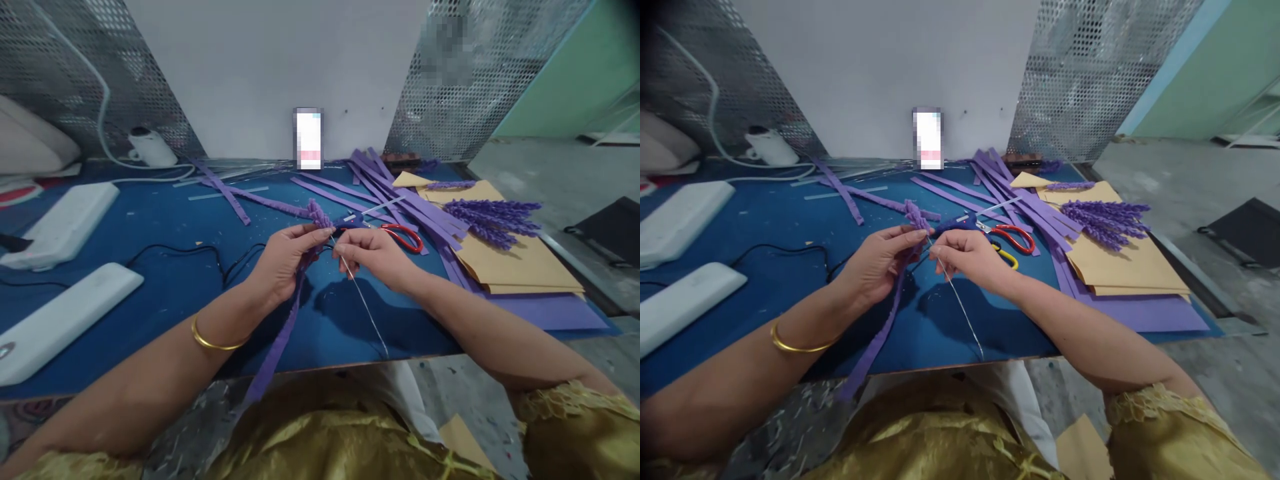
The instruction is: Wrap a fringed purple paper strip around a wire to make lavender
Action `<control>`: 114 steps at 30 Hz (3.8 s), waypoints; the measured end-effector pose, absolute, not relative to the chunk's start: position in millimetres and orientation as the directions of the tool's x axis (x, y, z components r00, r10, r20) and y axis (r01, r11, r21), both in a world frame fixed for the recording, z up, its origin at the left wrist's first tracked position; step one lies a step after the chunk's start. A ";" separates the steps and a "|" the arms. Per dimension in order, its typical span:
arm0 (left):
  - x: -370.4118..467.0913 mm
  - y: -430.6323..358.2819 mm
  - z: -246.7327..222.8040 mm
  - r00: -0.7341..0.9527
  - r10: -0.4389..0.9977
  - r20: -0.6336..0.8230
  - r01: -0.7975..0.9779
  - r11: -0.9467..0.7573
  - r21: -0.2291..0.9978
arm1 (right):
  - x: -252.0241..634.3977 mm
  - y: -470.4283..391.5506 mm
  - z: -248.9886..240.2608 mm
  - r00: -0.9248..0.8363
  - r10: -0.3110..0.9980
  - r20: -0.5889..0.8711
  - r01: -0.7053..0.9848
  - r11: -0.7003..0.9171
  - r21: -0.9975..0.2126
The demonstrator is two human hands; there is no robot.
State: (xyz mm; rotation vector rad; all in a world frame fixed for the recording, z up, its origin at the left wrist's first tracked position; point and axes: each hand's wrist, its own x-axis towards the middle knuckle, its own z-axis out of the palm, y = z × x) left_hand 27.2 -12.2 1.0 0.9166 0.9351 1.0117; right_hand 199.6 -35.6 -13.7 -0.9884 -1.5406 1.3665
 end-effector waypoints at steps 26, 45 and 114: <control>21.6 -4.6 -1.5 0.255 0.959 -0.127 -0.328 0.210 0.921 | 202.2 -32.5 -20.8 -0.385 0.922 0.042 -0.202 -0.040 -0.978; 16.4 1.0 0.6 0.109 0.994 -0.001 -0.385 0.044 0.922 | 203.4 -31.6 -20.9 -0.445 0.895 -0.013 -0.286 -0.156 -0.945; 13.4 16.9 -15.2 -0.197 0.980 0.030 -0.081 -0.047 0.996 | 211.7 -32.2 -7.3 -0.262 0.964 0.040 0.910 0.260 -0.324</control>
